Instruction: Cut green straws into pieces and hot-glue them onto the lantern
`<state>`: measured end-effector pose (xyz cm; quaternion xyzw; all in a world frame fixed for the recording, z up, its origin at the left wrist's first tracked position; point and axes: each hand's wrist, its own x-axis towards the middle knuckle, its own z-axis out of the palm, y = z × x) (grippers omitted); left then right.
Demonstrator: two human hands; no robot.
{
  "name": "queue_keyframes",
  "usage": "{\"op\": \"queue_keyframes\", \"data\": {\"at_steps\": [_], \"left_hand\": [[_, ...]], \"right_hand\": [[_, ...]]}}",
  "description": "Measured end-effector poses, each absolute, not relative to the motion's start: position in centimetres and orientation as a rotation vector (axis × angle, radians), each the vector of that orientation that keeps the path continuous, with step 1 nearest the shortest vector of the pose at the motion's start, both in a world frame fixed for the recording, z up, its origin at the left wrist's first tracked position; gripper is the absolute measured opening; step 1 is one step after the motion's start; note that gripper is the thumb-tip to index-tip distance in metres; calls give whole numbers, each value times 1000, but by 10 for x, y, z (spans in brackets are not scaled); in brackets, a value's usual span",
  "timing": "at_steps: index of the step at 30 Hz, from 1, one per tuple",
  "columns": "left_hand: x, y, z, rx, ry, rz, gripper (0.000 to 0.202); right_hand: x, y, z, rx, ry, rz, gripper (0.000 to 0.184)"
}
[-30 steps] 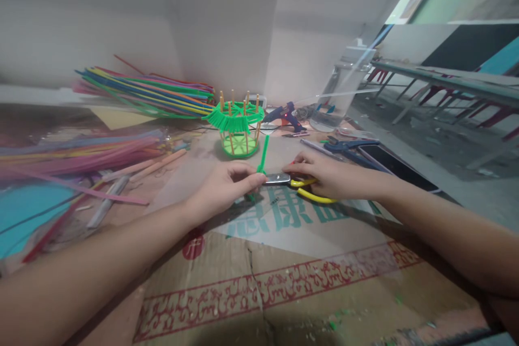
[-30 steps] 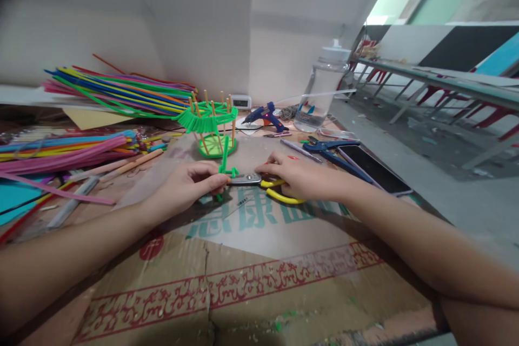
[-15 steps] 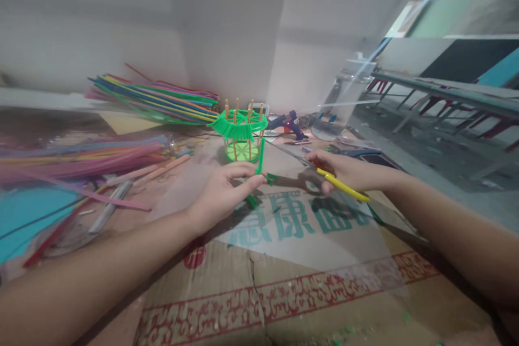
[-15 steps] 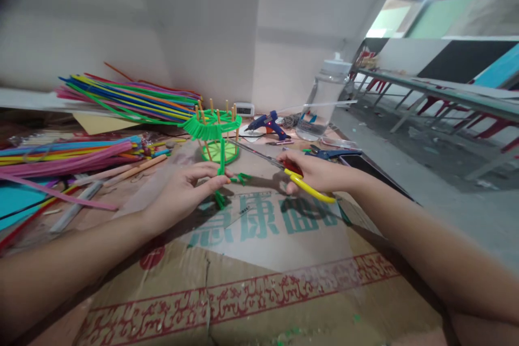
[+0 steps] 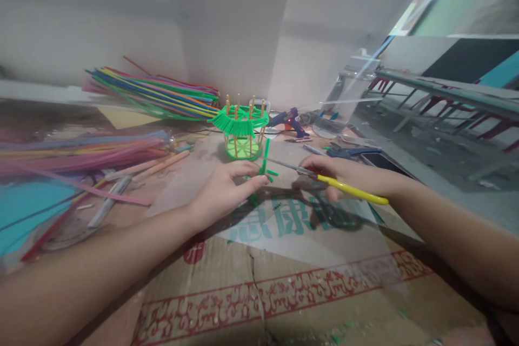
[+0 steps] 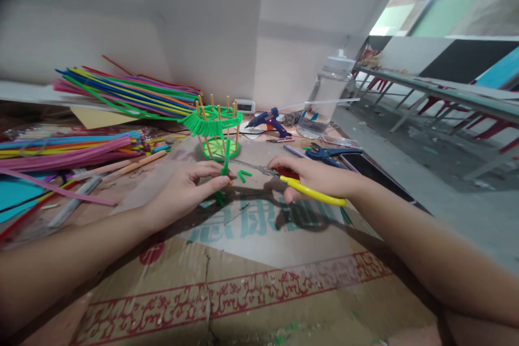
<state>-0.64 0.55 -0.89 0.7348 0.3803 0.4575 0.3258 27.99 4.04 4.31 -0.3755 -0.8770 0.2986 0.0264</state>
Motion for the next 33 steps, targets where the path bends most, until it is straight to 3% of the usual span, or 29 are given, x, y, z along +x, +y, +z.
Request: {"op": "queue_keyframes", "data": {"at_steps": [8,18,33], "left_hand": [[-6,8,-11,1876,1075,1121,15],[-7,8,-11,1870,1089,1095,18],[-8,7,-11,1881,1088,1082,21]], "right_hand": [[268,31,43,-1232,-2636,1060,43],[273,40,39,-1133,-2657,1124,59],[269,38,42,-1115,-2597,1207,58]]}}
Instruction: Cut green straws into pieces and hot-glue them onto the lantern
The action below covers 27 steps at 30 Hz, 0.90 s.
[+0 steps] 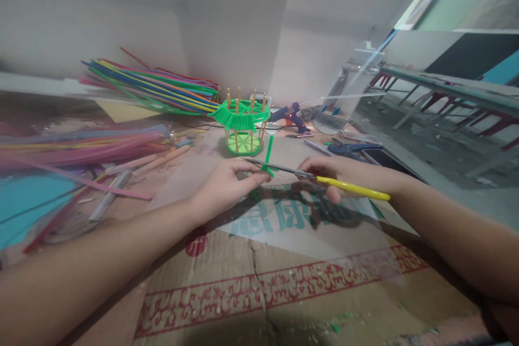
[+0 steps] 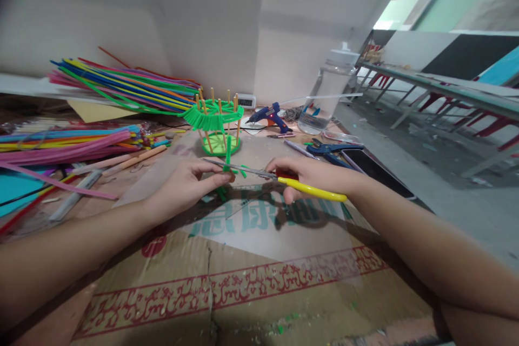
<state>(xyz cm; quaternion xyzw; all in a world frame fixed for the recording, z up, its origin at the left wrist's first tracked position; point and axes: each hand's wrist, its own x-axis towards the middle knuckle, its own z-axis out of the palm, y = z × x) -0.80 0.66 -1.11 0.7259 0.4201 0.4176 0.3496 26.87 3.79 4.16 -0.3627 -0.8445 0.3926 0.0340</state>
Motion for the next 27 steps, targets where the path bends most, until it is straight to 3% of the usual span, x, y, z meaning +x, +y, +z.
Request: {"op": "queue_keyframes", "data": {"at_steps": [18,27], "left_hand": [[-9,8,-11,1884,1072,1035,24],[-10,9,-14,1900,1074,1011,27]], "right_hand": [[265,30,43,-1301,-2471,1378,32],[266,32,42,-1295,-2547,1295,35]]}}
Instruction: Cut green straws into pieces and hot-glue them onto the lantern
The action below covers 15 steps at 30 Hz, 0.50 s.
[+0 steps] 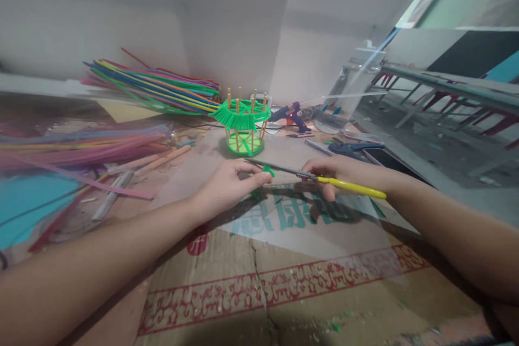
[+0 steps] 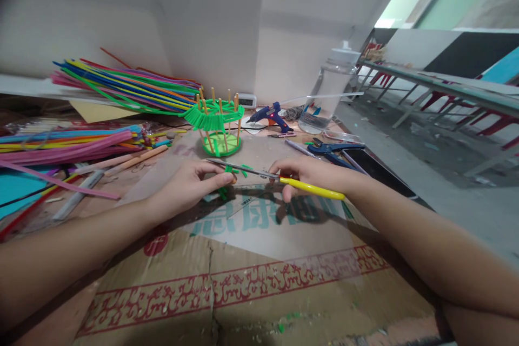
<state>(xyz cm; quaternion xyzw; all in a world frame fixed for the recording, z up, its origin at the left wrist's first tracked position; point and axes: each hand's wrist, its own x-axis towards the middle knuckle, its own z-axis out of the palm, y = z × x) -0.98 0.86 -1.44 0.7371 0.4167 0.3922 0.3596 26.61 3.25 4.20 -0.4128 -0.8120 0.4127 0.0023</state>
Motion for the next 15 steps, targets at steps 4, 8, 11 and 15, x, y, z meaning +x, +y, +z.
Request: {"op": "queue_keyframes", "data": {"at_steps": [4,8,11,15], "left_hand": [[-7,4,-11,2012,990,996,26],[-4,-2,-6,2064,949,1061,24],[-7,2,-5,1967,1112,1222,27],[-16,13,-6,1742,1312,1370,28]], "right_hand": [[271,40,42,-1299,-2581,1137,49],[281,53,39,-1389,-2651,856,59],[285,58,33,-1288,-2714,834,52],[285,58,29,-1118,-2783,824,47]]}}
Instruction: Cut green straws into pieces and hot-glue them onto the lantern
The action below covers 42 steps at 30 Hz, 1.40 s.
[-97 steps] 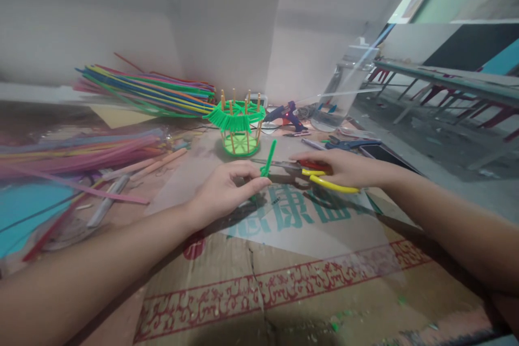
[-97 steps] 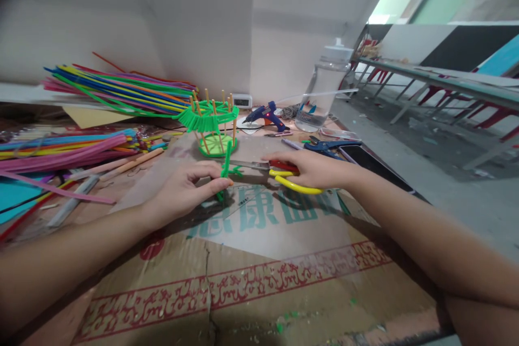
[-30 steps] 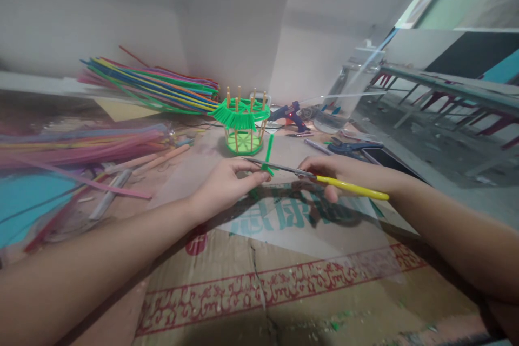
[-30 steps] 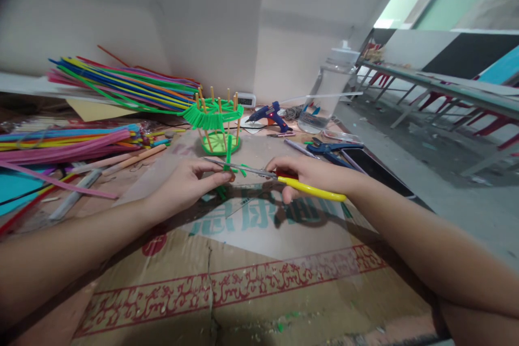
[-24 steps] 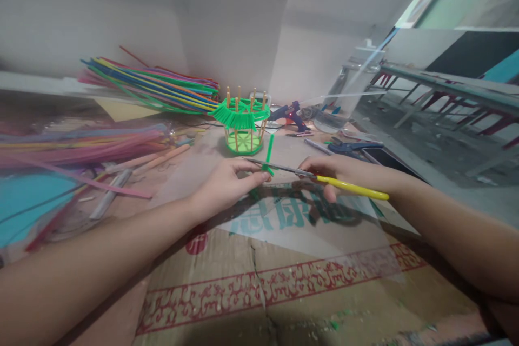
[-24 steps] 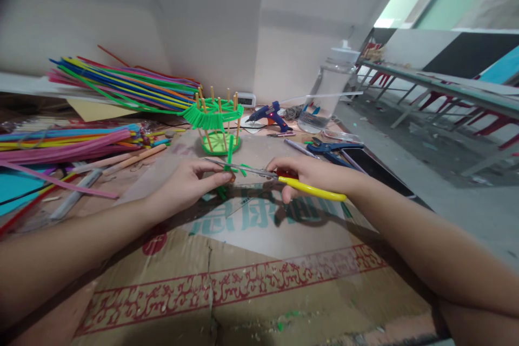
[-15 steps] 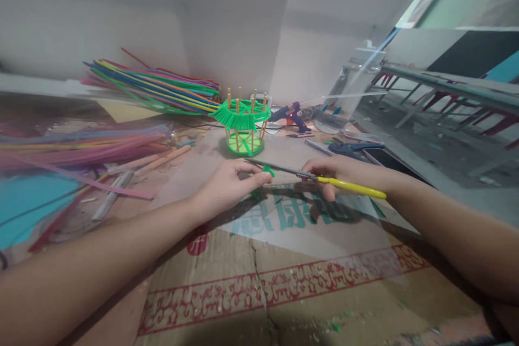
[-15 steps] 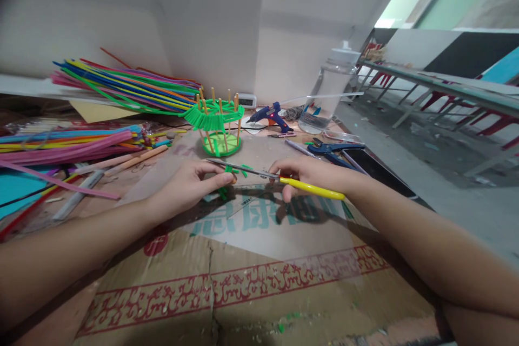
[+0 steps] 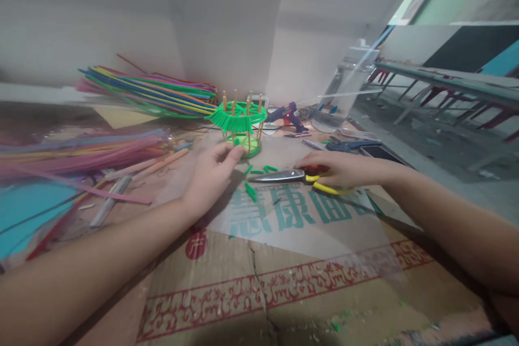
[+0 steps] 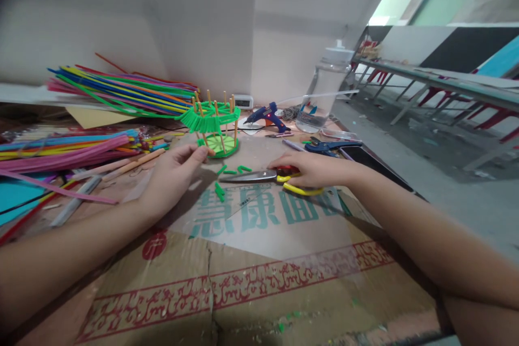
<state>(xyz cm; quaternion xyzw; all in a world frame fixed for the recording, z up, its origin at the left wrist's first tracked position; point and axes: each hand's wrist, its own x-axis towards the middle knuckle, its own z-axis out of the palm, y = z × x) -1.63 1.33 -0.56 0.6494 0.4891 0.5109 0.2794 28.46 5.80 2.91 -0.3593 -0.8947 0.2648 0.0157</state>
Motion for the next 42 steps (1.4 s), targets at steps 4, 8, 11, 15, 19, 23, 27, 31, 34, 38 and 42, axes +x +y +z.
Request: {"op": "queue_keyframes", "data": {"at_steps": [4,8,11,15,19,23,27,31,34,38,42], "left_hand": [[-18,19,-9,1643,1299,1375,29],[-17,20,-13,1602,1274,1366,31],[-20,25,-16,1579,1278,1420,30],[-24,30,-19,1507,1278,1504,28],[-22,29,-18,1460,1262,1505,27],[-19,27,-18,1497,1188,1472,27],[-18,25,-18,1541,1151,1478,28],[-17,22,-14,1616,1170,1515,27],[-16,21,-14,1685,1188,1505,27],[-13,21,-16,1761,1172,1340,27],[-10,18,-15,1918,1185,1143,26]], "right_hand": [[283,53,35,-1011,-2884,695,44],[269,46,38,-1070,-2801,358,30],[241,43,34,-1036,-2649,75,27],[191,50,28,-949,-2757,-305,31],[154,67,21,-1045,-2869,-462,30],[140,77,10,-1068,-2851,-406,31],[141,80,1,-1008,-2763,-335,29],[152,82,-3,-769,-2551,-193,21],[165,74,-1,-645,-2399,-59,17],[177,54,8,-812,-2135,469,9],[178,44,7,-863,-1738,1095,19]]}}
